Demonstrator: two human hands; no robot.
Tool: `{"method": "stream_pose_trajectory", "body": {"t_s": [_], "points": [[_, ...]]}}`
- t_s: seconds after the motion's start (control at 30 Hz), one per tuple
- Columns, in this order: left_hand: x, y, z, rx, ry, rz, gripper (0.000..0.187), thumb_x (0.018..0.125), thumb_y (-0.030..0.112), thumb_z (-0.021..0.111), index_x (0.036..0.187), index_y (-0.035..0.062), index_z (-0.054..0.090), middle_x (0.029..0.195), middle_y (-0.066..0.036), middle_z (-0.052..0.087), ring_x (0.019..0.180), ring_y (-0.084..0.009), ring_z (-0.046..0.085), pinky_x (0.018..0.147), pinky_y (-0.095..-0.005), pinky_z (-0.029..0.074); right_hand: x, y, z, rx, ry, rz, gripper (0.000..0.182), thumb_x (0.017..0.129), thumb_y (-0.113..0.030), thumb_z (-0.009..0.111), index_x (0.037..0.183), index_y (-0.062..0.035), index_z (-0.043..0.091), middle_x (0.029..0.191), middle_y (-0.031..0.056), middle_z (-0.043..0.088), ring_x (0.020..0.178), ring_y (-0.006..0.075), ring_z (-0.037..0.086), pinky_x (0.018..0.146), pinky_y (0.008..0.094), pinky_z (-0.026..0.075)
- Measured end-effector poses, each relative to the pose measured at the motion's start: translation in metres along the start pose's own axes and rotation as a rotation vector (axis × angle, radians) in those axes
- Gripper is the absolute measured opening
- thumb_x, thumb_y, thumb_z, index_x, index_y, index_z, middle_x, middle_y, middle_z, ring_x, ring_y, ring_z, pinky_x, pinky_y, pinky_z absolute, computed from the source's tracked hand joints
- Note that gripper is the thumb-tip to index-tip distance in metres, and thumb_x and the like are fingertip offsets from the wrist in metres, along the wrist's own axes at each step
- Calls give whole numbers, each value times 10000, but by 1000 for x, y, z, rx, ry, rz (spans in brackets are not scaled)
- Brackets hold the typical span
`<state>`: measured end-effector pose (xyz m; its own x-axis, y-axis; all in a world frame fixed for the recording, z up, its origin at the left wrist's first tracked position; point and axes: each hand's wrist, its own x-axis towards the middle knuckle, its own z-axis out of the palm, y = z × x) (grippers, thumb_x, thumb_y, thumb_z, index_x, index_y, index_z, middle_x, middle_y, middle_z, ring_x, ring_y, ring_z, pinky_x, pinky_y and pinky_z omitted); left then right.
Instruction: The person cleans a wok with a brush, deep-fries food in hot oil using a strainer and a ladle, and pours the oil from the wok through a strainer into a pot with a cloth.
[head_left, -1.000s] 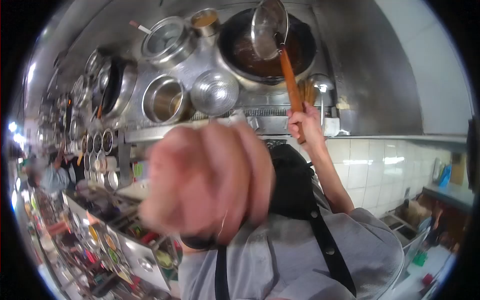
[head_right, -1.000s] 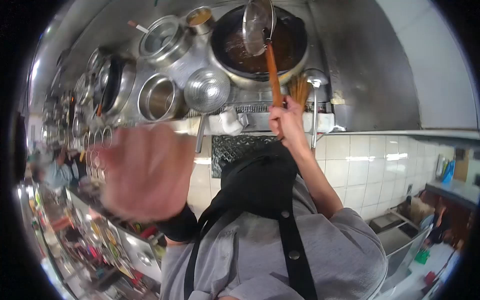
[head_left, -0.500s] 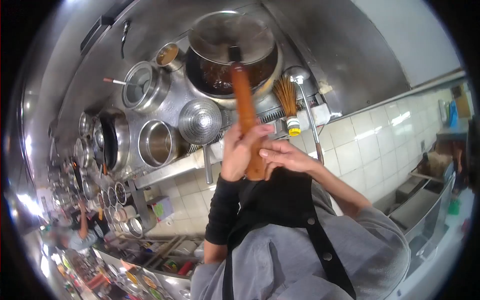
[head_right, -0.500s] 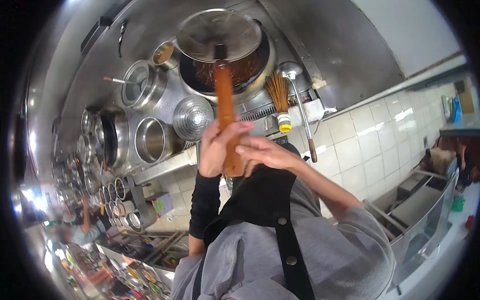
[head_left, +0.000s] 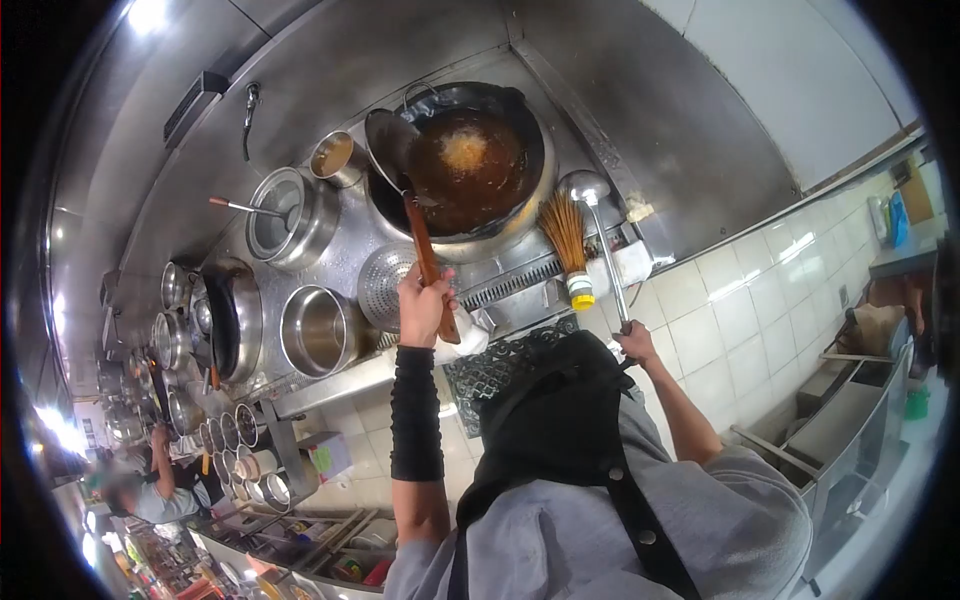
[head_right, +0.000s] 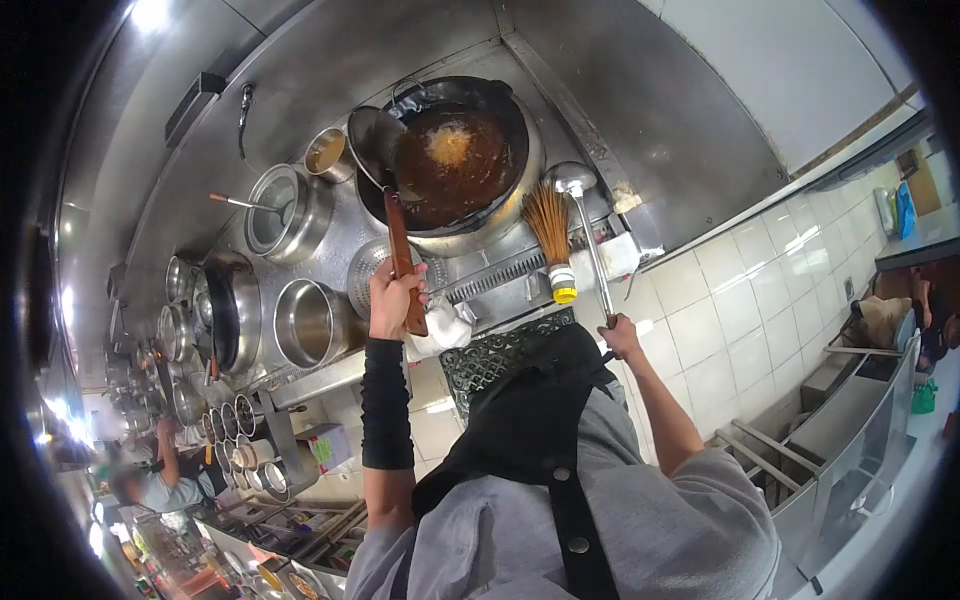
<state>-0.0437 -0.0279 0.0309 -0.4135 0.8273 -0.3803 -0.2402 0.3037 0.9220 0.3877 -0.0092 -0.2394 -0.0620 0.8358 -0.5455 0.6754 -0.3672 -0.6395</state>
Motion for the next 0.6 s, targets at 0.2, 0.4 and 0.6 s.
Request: {"method": "stream_pose_trajectory", "body": {"t_s": [0.2,0.4,0.6], "points": [[-1,-12,6,-161,-128,-49,378,879,-95,524,1254,-48,529,1154,-191,670,768,-172,600,594,-323,531,-16,-29,-21,125,279,-153,281,880,-158,684,689,-17,535,566,91,555,491,200,605,452,373,485],[-13,-27,18,-476,-233,-99,376,889,-105,515,1262,-61,523,1156,-210,649,773,-165,581,586,-298,491,-80,-150,-73,454,39,-228,204,940,-109,661,817,-37,515,559,-6,449,394,113,464,364,301,362],[-25,-30,20,-652,-345,-83,451,887,-95,529,1335,-86,486,1160,-192,595,781,-144,526,588,-266,453,-95,-245,-111,368,31,-342,198,942,-54,636,1114,40,604,588,15,474,414,130,522,368,325,415]]}}
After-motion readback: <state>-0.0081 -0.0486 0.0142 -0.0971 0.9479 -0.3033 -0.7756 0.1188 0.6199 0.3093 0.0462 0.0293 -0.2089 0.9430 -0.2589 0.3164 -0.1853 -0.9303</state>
